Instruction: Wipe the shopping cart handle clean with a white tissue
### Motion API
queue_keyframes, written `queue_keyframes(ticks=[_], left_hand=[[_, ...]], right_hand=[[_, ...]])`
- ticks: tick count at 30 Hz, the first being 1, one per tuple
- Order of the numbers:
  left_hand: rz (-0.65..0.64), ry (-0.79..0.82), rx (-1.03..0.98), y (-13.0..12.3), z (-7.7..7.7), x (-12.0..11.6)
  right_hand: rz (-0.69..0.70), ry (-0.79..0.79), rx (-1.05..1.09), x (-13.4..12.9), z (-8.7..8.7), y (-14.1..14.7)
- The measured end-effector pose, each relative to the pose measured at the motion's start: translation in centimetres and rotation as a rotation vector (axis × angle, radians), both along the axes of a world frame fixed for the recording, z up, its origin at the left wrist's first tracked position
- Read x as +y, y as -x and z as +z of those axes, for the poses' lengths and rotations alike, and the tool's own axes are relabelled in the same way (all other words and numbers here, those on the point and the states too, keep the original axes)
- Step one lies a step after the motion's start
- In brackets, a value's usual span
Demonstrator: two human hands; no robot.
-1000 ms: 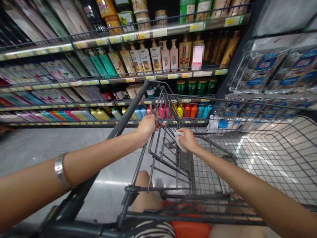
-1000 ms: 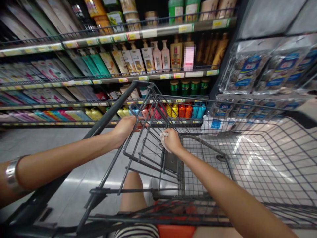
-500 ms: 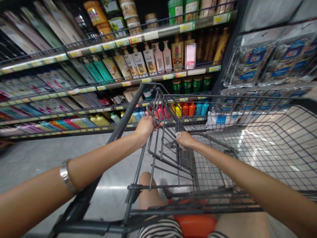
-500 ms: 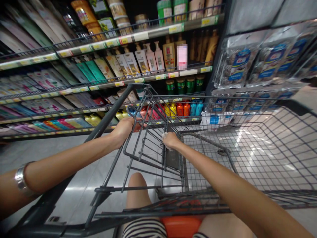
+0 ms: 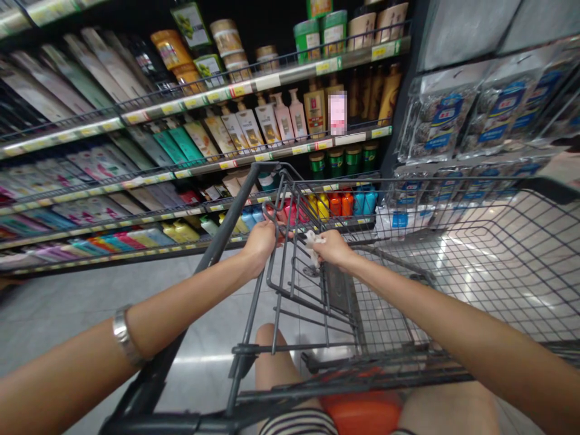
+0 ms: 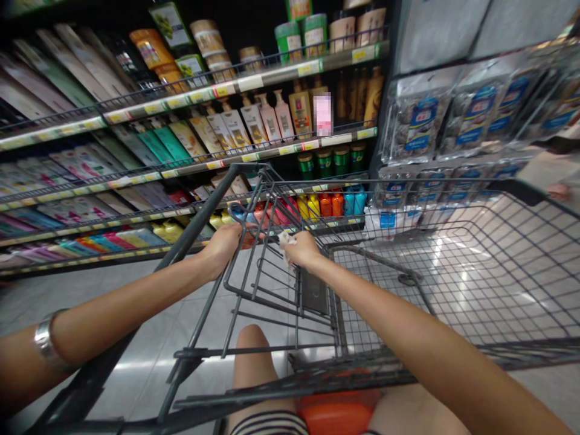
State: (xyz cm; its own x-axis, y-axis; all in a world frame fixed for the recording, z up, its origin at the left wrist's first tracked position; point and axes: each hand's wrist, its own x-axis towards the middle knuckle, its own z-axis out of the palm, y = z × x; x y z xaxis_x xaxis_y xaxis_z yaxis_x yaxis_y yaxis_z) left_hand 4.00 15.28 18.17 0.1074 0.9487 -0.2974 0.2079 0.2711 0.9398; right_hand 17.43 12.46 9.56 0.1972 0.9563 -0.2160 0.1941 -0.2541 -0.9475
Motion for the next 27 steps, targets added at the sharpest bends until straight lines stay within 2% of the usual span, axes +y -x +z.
queue_keyframes(ticks=[3, 5, 7, 10, 13, 18, 27], left_hand=[[-0.017, -0.021, -0.015, 0.1, -0.2, 0.1], [-0.022, -0.036, -0.003, 0.2, -0.2, 0.1], [-0.004, -0.04, 0.024, 0.2, -0.1, 0.0], [0.02, -0.039, 0.066, 0.2, 0.1, -0.1], [-0.002, -0.041, 0.075, 0.2, 0.2, -0.2], [0.016, -0.002, 0.042, 0.0, 0.4, -0.2], [0.054, 0.075, -0.011, -0.4, 1.0, -1.0]], right_hand=[[0.011, -0.227, 0.204, 0.7, 2.5, 0.7], [0.004, -0.382, 0.239, 1.4, 3.7, 1.1], [-0.034, -0.515, 0.14, 2.2, 4.0, 1.4], [-0.117, -0.597, -0.115, 2.9, 2.8, 1.7], [-0.126, -0.546, -0.274, 2.7, 0.5, 1.5], [-0.01, -0.385, -0.439, 1.5, -2.5, 0.0], [0.117, -0.07, -0.585, 0.8, -5.1, -1.9]])
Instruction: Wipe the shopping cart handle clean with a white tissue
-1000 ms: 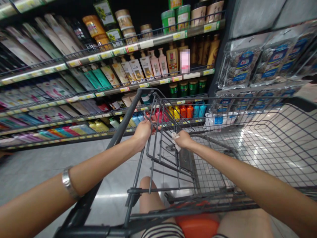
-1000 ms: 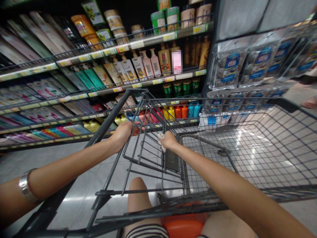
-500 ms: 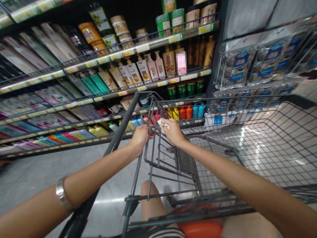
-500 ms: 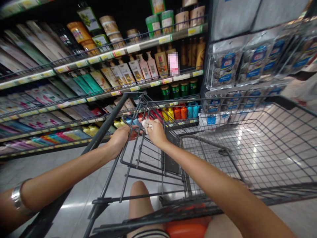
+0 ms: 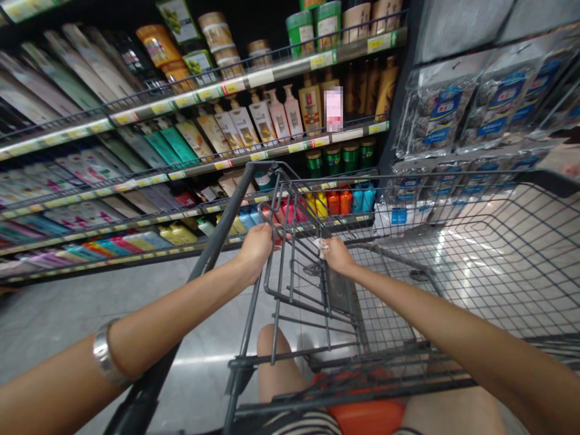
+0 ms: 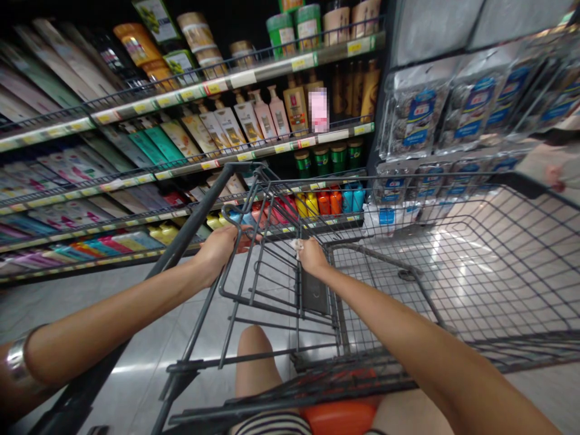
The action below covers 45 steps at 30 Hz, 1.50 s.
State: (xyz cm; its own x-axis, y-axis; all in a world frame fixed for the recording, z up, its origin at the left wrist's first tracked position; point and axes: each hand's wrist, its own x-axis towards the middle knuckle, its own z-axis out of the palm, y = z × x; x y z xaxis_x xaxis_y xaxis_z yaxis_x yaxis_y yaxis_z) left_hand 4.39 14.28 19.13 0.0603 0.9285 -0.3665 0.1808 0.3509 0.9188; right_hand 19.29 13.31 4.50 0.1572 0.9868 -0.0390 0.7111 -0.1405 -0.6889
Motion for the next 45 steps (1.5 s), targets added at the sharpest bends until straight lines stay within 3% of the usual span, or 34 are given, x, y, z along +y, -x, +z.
queue_keyframes(ticks=[9, 20, 26, 32, 40, 45], left_hand=[[-0.034, -0.068, 0.064, 0.4, -0.7, 0.7], [-0.043, -0.101, 0.061, 0.6, -0.9, 0.8], [-0.047, -0.098, 0.015, 0.4, -1.0, 1.1], [-0.038, -0.118, 0.041, 0.4, -1.4, 1.4], [-0.05, -0.165, 0.052, 0.2, -1.3, 1.4], [-0.039, -0.131, 0.034, 0.1, -1.6, 1.7]], right_hand=[[-0.072, 0.09, -0.003, 0.3, 0.2, 0.2], [-0.297, 0.188, 0.033, 1.2, -1.2, -1.0], [-0.42, 0.058, 0.073, 4.0, 0.0, -1.2], [-0.408, 0.033, 0.129, 6.4, 0.1, 0.1], [-0.423, -0.011, 0.165, 6.8, 1.2, 0.4], [-0.421, -0.047, 0.153, 6.8, 3.3, 0.9]])
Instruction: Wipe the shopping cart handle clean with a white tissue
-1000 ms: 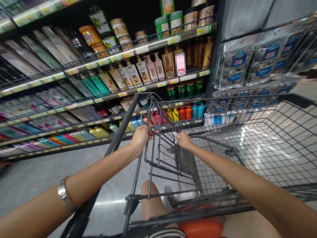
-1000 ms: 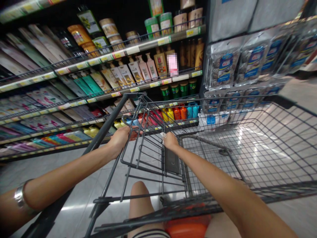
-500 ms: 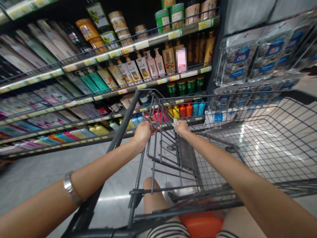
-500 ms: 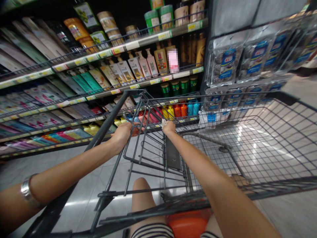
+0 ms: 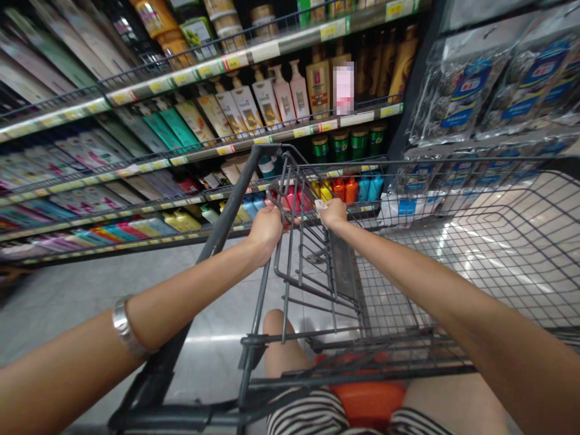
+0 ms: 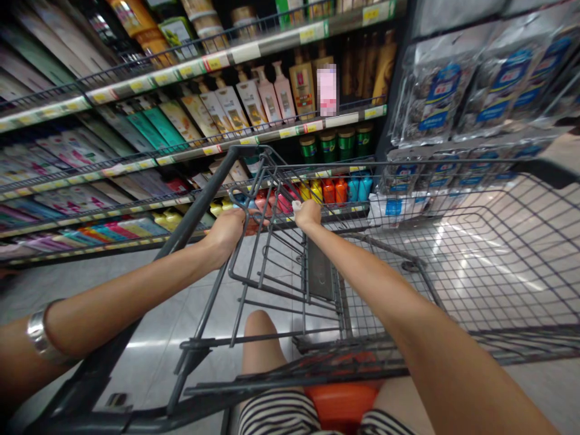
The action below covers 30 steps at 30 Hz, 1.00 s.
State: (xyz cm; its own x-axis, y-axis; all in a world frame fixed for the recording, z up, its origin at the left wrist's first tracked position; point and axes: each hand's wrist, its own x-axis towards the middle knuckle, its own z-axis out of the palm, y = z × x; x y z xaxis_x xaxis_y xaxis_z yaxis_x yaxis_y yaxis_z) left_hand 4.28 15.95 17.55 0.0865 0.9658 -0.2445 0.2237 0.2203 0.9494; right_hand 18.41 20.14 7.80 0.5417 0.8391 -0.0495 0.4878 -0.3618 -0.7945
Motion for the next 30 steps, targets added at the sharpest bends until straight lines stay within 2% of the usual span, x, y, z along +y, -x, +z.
queue_keyframes(ticks=[6, 10, 13, 19, 30], left_hand=[[-0.045, -0.025, -0.055, -0.1, -0.3, 0.5], [-0.029, -0.029, -0.075, -0.2, -0.5, 0.7], [-0.029, -0.025, -0.039, -0.3, -0.3, 0.5], [-0.019, -0.044, 0.052, -0.5, 0.2, 0.2], [-0.013, -0.031, 0.039, -0.5, 0.1, 0.1]], right_hand=[[0.085, -0.244, 0.01, 2.1, 4.7, 1.1], [0.189, -0.463, 0.032, 2.9, 6.2, 1.4], [0.291, -0.561, -0.054, 2.6, 5.9, 1.6], [0.35, -0.609, -0.196, 2.5, 4.6, 1.6], [0.172, -0.559, -0.226, 2.7, 3.9, 1.8]])
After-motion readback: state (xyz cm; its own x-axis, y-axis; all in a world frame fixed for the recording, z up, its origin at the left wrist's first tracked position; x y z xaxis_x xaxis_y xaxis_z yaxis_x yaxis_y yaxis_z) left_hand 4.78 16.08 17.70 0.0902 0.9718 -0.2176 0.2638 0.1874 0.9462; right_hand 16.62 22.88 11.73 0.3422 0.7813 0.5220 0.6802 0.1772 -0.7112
